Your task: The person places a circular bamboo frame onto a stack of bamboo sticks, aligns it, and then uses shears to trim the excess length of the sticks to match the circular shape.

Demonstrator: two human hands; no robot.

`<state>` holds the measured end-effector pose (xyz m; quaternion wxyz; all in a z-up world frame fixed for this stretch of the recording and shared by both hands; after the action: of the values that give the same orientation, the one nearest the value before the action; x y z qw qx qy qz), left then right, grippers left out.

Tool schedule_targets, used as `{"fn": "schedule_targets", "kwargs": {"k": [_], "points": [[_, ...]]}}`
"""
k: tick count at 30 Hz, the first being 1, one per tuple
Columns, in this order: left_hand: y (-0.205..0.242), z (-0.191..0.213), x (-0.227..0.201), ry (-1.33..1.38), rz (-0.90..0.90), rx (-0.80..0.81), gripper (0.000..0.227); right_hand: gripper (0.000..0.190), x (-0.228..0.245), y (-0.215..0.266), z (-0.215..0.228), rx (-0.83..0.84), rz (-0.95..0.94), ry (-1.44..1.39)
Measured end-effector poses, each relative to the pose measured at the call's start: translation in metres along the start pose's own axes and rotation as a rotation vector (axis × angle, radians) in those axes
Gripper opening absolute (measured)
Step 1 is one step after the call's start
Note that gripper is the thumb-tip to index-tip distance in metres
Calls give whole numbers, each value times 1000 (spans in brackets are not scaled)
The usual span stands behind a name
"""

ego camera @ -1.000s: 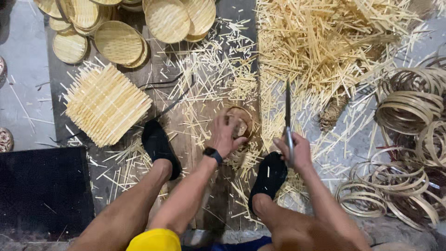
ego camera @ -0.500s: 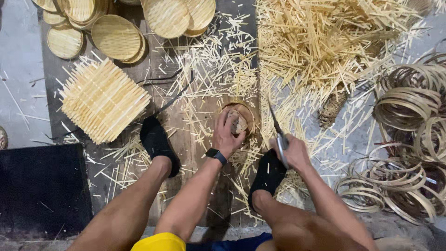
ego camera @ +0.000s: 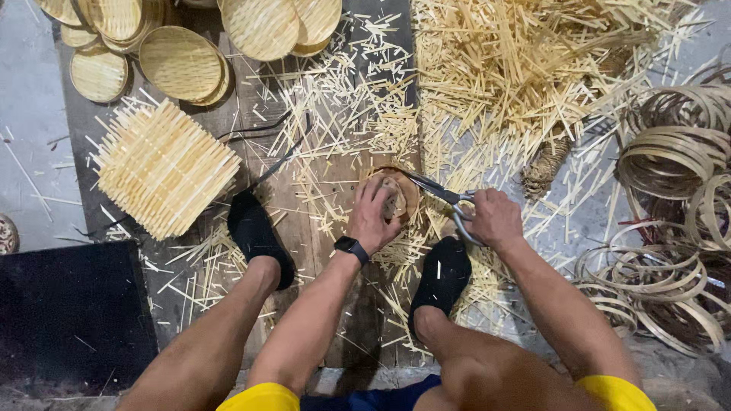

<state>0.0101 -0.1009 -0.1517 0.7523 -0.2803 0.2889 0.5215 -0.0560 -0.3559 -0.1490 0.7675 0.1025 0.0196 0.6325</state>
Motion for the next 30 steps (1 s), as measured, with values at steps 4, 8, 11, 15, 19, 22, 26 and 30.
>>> {"fn": "schedule_targets", "kwargs": {"k": [4, 8, 11, 15, 19, 22, 26, 30], "points": [[-8, -2, -4, 9, -23, 159, 64, 67, 14, -13, -11, -137, 112, 86], [-5, 7, -14, -47, -19, 48, 68, 42, -16, -5, -25, -21, 67, 47], [3, 4, -18, 109, 226, -109, 71, 52, -15, -10, -13, -41, 80, 25], [4, 2, -16, 64, 84, -131, 76, 64, 10, -14, -1, -124, 104, 15], [8, 4, -10, 59, 35, -147, 76, 41, -9, -15, -27, 209, -4, 46], [14, 5, -4, 50, 135, -229, 76, 43, -13, -14, -15, -80, 165, 78], [14, -4, 11, 69, 157, -108, 74, 57, 6, -21, -6, -33, 157, 73], [12, -3, 17, 90, 7, -125, 78, 42, 5, -23, -22, 103, 100, 83]]}}
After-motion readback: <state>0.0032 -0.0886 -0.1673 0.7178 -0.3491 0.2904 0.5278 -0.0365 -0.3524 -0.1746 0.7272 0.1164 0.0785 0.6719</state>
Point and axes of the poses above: each hand's wrist, its own y-axis away from the middle knuckle, its own z-axis out of the back of the hand, x = y × z, the point moved 5 cm from there along -y, towards the middle knuckle, and after that the axes turned 15 degrees about -x, right-handed, at the moved point
